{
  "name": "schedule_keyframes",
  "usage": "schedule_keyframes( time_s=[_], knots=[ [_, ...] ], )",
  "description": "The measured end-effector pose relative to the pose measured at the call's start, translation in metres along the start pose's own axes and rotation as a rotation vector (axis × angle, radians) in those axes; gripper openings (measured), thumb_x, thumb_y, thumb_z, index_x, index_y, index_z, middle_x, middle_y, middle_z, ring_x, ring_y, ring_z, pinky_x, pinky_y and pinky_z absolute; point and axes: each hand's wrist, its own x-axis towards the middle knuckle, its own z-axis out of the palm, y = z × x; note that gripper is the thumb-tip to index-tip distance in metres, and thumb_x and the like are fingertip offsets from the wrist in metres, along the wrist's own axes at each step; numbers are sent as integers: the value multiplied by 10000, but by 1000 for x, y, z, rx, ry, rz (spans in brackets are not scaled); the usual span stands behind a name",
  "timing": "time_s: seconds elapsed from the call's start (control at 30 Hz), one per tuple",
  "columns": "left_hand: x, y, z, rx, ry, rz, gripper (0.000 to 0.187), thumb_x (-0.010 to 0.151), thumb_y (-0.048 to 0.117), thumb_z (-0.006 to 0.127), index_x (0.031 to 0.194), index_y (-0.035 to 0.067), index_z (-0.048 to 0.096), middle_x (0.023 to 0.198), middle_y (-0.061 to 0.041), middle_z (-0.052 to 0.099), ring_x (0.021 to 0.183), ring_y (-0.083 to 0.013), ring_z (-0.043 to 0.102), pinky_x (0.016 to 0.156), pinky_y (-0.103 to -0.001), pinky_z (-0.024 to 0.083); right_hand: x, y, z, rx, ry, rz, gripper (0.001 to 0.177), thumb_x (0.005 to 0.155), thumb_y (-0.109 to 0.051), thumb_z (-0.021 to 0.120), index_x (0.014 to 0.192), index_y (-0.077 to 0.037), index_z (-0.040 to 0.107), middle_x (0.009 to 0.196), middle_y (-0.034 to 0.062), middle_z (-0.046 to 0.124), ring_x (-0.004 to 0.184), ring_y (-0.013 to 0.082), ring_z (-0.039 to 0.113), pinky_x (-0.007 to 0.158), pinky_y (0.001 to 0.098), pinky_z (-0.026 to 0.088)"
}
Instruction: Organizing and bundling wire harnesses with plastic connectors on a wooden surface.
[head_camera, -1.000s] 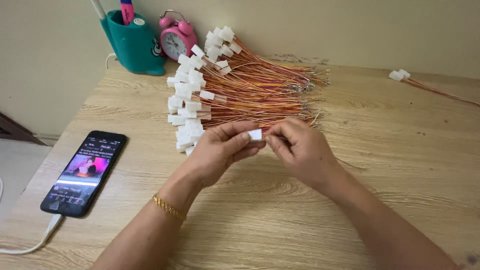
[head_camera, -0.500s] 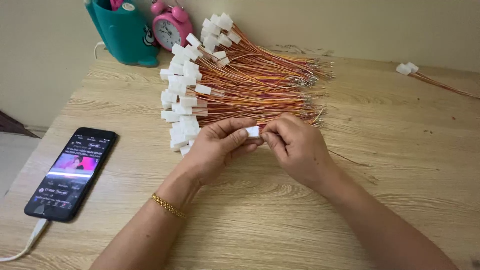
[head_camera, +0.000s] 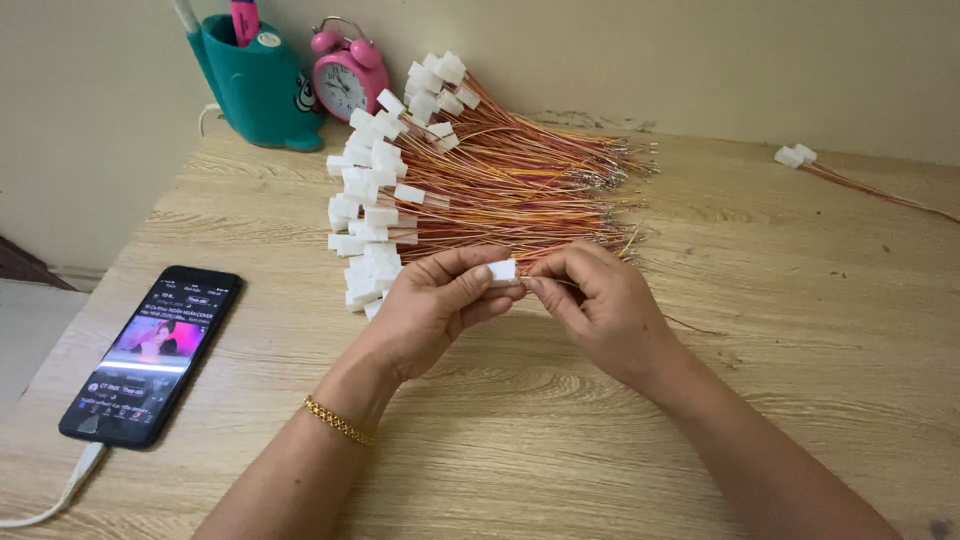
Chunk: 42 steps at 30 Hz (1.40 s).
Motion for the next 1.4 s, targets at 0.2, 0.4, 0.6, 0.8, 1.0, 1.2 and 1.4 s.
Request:
schedule_keyframes(
  time_s=[0.2, 0.4, 0.6, 0.8, 1.0, 1.2, 1.4],
  knots=[
    [1, -3, -3, 32, -28, 4, 320, 913, 48, 588, 1210, -70, 602, 1037, -194, 682, 928, -293, 715, 824, -349, 623, -2, 11, 6, -22, 32, -28, 73, 898, -109, 639, 917, -109, 710, 744, 75, 597, 683, 237, 627, 656, 314, 506],
    [-1, -7, -1, 47, -11, -7, 323, 909, 45, 589, 1211, -69, 604, 1067, -194, 671, 928, -304, 713, 822, -351, 622, 2, 3, -1, 1, -31, -72, 54, 895, -61, 621, 910, -69, 673, 735, 110, 580, 675, 267, 612, 653, 358, 507],
    [-1, -7, -4, 62, -3, 7, 316, 902, 31, 600, 1198, -77, 619, 1036, -190, 676, 917, -331, 714, 822, -393, 625, -2, 11, 2, -27, -34, -97, 56, 893, -87, 630, 910, -95, 682, 748, 80, 591, 691, 246, 627, 661, 333, 514],
    [-1, -6, 0, 56, 1, 14, 313, 894, 33, 608, 1192, -64, 620, 1059, -182, 675, 914, -302, 716, 812, -360, 627, 3, 4, -4, 24, -53, -73, 66, 901, -53, 605, 901, -64, 671, 737, 117, 585, 680, 277, 622, 663, 360, 513],
    [-4, 2, 3, 42, 12, 4, 330, 897, 17, 590, 1207, -95, 602, 1051, -216, 671, 913, -322, 713, 810, -369, 626, 2, 4, -2, 70, -10, -27, 66, 912, -102, 626, 895, -84, 687, 730, 85, 590, 680, 236, 621, 673, 333, 512],
    [-3, -1, 4, 60, 32, -5, 332, 887, 11, 584, 1206, -80, 606, 1076, -205, 661, 915, -309, 712, 827, -385, 619, 2, 3, -2, -3, -43, -68, 62, 920, -89, 597, 897, -65, 650, 720, 117, 549, 688, 314, 602, 650, 388, 488],
    [-5, 3, 10, 133, 129, -23, 311, 880, -38, 548, 1178, -102, 610, 1124, -239, 653, 899, -370, 704, 817, -451, 607, 3, 6, 1, -21, -25, -119, 81, 920, -121, 582, 871, -77, 628, 730, 103, 587, 715, 329, 622, 647, 407, 488]
  ],
)
